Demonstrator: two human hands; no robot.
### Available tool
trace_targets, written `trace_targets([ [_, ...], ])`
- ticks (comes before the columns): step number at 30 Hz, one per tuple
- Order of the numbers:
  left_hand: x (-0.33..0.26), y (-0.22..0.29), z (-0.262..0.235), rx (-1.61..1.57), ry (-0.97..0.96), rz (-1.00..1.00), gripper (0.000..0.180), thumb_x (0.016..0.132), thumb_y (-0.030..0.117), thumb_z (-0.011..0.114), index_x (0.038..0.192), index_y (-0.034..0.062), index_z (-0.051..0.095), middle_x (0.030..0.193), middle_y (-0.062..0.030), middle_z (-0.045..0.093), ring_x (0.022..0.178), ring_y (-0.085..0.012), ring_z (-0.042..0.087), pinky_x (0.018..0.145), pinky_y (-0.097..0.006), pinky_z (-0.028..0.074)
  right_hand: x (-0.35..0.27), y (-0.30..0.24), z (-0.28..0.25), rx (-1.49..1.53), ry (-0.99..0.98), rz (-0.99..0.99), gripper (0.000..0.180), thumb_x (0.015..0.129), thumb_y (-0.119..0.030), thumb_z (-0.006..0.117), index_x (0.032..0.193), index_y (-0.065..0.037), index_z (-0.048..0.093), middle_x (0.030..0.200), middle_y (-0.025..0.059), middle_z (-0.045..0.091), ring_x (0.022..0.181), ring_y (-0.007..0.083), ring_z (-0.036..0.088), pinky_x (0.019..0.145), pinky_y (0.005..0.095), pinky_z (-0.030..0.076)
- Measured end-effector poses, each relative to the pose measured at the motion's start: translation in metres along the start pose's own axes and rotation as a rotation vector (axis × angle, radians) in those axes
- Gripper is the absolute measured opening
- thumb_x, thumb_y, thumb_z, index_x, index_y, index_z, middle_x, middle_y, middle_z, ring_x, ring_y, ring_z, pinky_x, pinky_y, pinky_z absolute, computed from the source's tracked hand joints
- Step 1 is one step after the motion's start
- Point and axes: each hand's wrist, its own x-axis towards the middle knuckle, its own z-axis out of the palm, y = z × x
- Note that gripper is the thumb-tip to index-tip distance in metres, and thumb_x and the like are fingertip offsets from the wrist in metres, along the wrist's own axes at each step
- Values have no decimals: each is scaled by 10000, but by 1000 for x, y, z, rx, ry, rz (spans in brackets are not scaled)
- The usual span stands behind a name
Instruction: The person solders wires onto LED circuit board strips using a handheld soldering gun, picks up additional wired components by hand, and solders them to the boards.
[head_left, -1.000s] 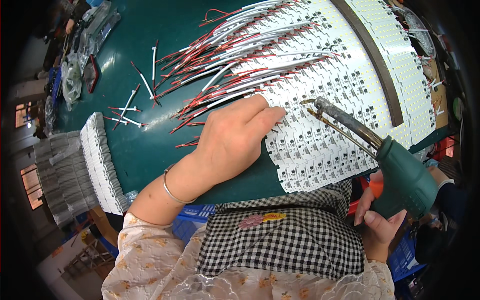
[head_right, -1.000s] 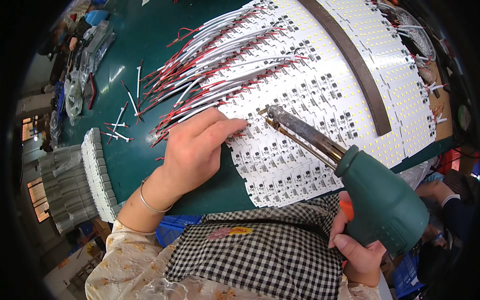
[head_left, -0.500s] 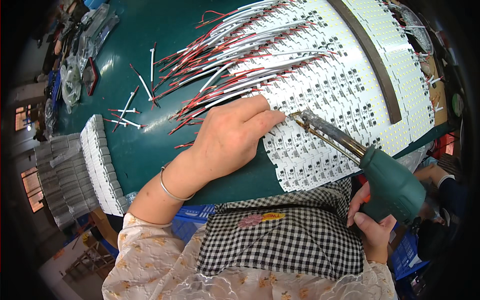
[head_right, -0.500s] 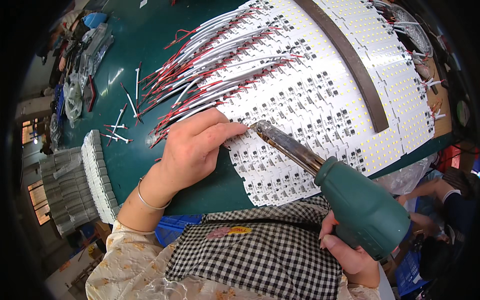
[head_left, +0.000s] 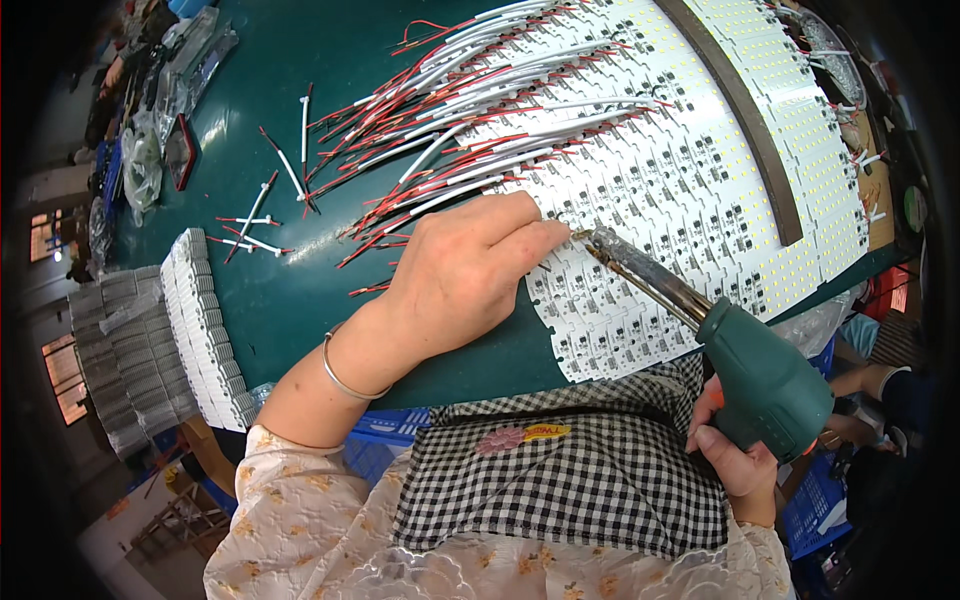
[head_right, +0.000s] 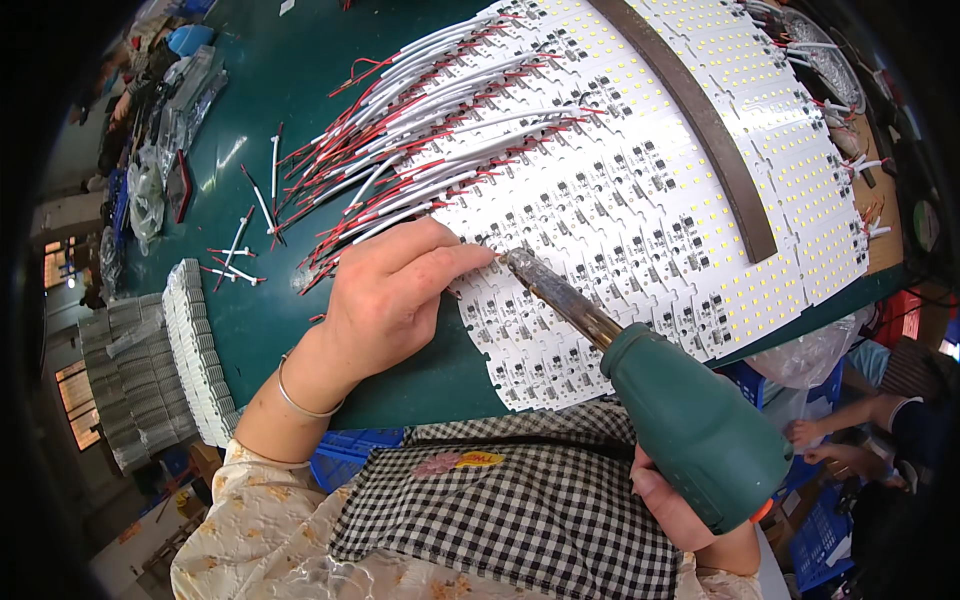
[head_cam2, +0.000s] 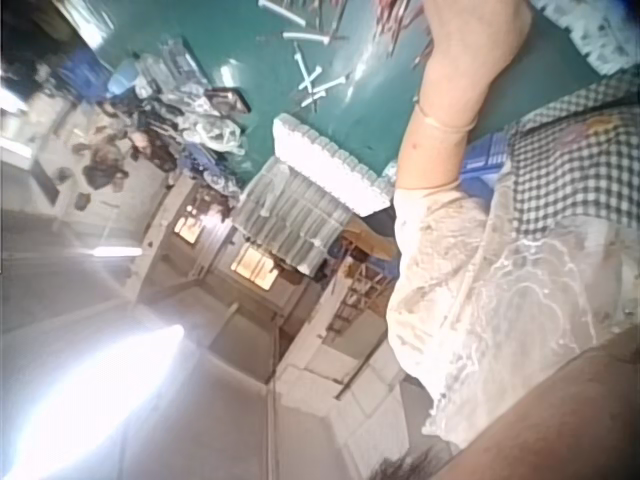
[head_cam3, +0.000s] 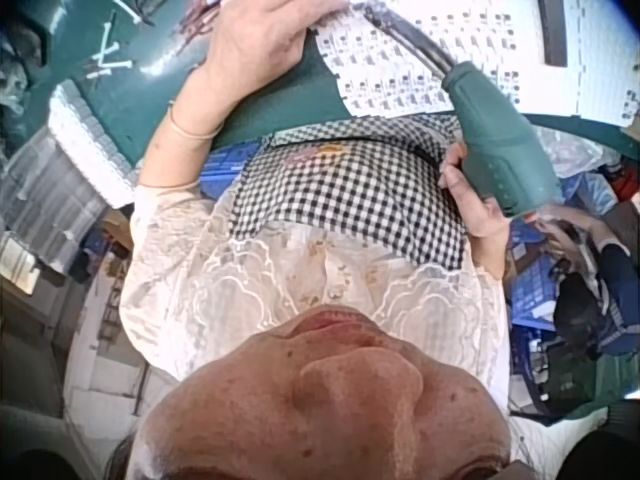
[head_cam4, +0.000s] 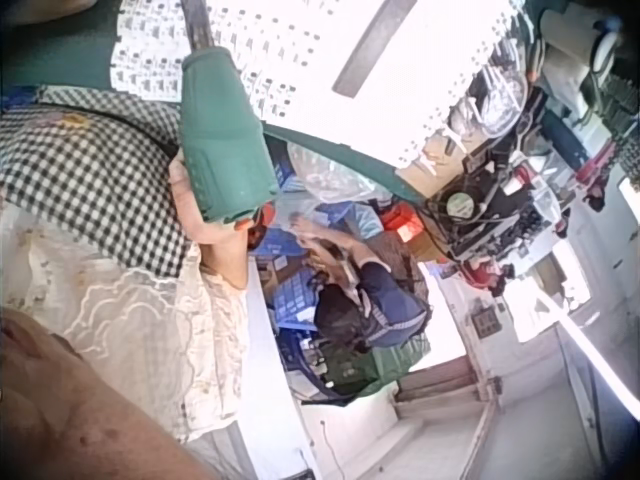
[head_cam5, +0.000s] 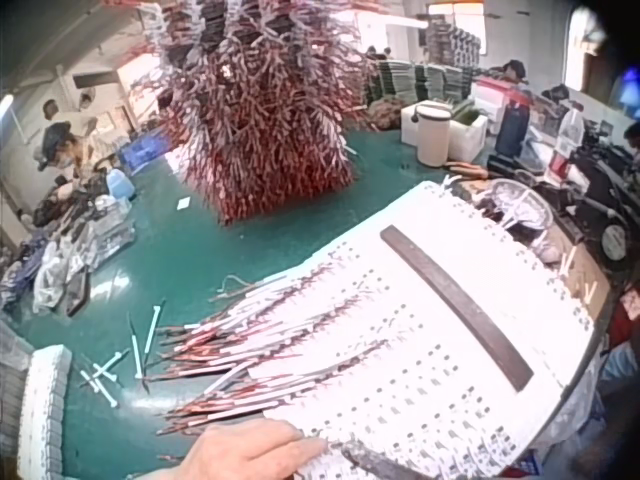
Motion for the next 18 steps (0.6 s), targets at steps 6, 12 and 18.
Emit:
trace_targets([
  [6,0,-1,1,-1,1,3,386,593,-122,571,939,36,639,743,-90,587,623,-243,586,535,-323,480,9,-17,4,163,21,14,537,707,-101,683,1171,45,455,720,99,545,551,145,535,496,255,471],
  [12,0,-1,1,1,2,-1,383,596,-121,572,939,36,639,747,-90,588,628,-243,588,538,-322,481,14,-37,14,439,173,96,584,697,-154,732,1161,67,454,715,99,534,514,145,520,455,234,448],
  [18,1,0,1,5,-1,-10,363,599,-113,579,919,42,648,756,-80,593,633,-233,591,536,-316,483,10,-34,11,396,125,132,565,697,-99,703,1173,60,444,739,105,537,533,147,527,469,241,460],
])
